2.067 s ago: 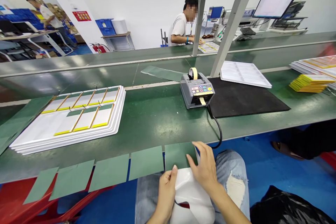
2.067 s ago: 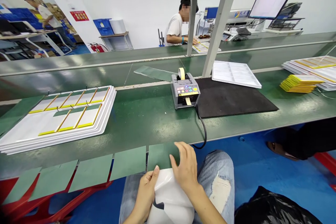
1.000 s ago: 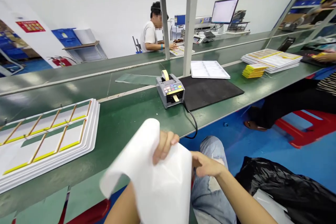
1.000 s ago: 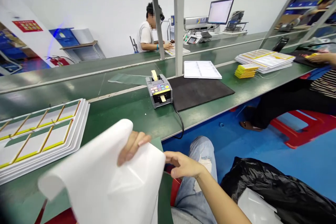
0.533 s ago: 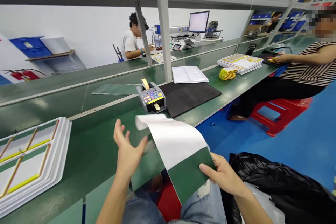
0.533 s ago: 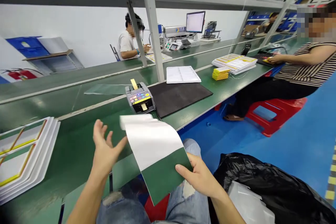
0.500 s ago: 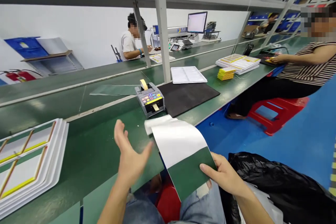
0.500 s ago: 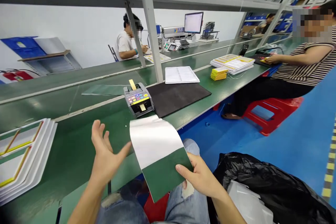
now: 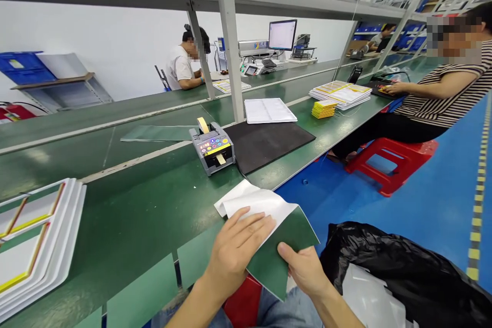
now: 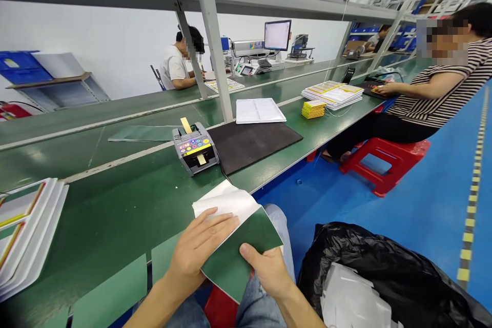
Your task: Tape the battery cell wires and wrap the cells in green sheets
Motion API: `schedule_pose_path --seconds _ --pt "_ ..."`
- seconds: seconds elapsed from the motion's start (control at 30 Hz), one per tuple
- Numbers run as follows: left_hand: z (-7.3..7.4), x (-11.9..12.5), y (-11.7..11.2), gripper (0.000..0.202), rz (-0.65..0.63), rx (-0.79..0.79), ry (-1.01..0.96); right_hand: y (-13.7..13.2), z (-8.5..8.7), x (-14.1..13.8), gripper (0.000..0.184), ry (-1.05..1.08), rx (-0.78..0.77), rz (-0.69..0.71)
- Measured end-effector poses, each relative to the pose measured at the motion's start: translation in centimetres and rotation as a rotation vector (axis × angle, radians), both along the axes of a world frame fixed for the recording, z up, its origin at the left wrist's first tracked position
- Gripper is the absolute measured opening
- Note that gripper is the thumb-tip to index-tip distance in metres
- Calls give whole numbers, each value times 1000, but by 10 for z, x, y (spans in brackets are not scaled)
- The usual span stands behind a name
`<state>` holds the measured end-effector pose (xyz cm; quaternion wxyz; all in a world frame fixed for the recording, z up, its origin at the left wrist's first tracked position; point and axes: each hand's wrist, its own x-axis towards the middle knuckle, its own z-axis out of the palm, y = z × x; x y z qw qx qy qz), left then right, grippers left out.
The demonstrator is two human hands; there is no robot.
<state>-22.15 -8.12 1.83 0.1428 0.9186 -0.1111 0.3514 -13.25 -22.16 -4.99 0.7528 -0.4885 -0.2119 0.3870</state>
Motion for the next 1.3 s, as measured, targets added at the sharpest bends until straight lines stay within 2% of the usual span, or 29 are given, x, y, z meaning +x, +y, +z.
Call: schedule_pose_path --seconds 0.17,0.3,0.53,0.67,0.73,0.83,0.97,1.07,1.17,1.3 --pt "-11 -2 -14 33 -75 -128 11 -3 6 0 53 76 73 30" --pt "-21 -3 -18 31 -52 -166 -19 -6 9 -1 53 136 97 46" --pt "-33 -1 -22 30 -23 -198 -26 -10 8 -3 55 138 44 9" --pt "-38 -1 -25 17 -2 -200 -75 -12 13 0 55 78 18 90" --pt "-35 -3 -24 18 15 -180 -72 -13 16 2 57 32 25 137" --pt "-22 -8 -18 31 14 -180 -11 -12 19 4 58 -64 76 145" --pt "-4 -10 -8 38 -99 -235 -15 -8 16 5 48 -123 115 113" --pt "3 -10 -6 35 -143 -217 -46 -3 10 7 41 -21 121 59" --pt "6 -12 -10 36 -118 -247 -86 2 5 8 31 111 105 18" --pt "2 -15 -20 32 -83 -235 -115 10 2 2 33 224 145 12"
